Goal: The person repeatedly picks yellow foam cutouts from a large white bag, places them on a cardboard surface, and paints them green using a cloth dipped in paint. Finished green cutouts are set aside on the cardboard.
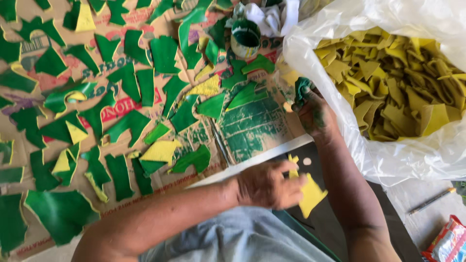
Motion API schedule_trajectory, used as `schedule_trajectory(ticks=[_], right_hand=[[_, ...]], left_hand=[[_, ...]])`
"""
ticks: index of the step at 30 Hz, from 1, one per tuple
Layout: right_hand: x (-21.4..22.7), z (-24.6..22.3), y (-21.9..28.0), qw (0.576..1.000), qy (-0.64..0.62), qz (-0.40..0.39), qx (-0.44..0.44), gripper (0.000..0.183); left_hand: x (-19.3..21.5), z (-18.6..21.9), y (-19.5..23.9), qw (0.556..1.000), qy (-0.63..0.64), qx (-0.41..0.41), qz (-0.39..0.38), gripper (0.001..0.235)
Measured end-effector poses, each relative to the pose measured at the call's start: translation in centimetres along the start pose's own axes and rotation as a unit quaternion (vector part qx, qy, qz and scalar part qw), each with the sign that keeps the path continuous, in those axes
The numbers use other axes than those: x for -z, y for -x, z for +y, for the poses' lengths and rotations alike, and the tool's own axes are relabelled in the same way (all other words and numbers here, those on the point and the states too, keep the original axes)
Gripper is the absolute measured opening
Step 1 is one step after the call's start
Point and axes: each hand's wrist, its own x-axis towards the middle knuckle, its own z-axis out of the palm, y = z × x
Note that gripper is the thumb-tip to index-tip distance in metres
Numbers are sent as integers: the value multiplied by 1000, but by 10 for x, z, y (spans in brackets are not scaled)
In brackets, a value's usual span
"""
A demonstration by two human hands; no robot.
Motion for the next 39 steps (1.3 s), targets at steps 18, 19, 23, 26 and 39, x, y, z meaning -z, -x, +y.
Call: schedule_trajectory(ticks=[18,19,23,26,39], right_hand=[[-8,60,-8,985,-61,159,16,23],[-10,67,-12,983,-58,170,47,25],[-8,87,-20,981,-24,165,98,26],[-6,90,-18,984,-13,137,117,25],[-11,64,-12,991,-89,93,30,30]], left_hand=[[-19,-103,22,953,-16,271,-131,34],[-19,-107,20,945,4,260,-199,32],[-16,-98,24,975,6,188,-115,33],[-1,-66,42,951,48,215,-217,33],[-11,-65,19,939,69,259,-217,16]])
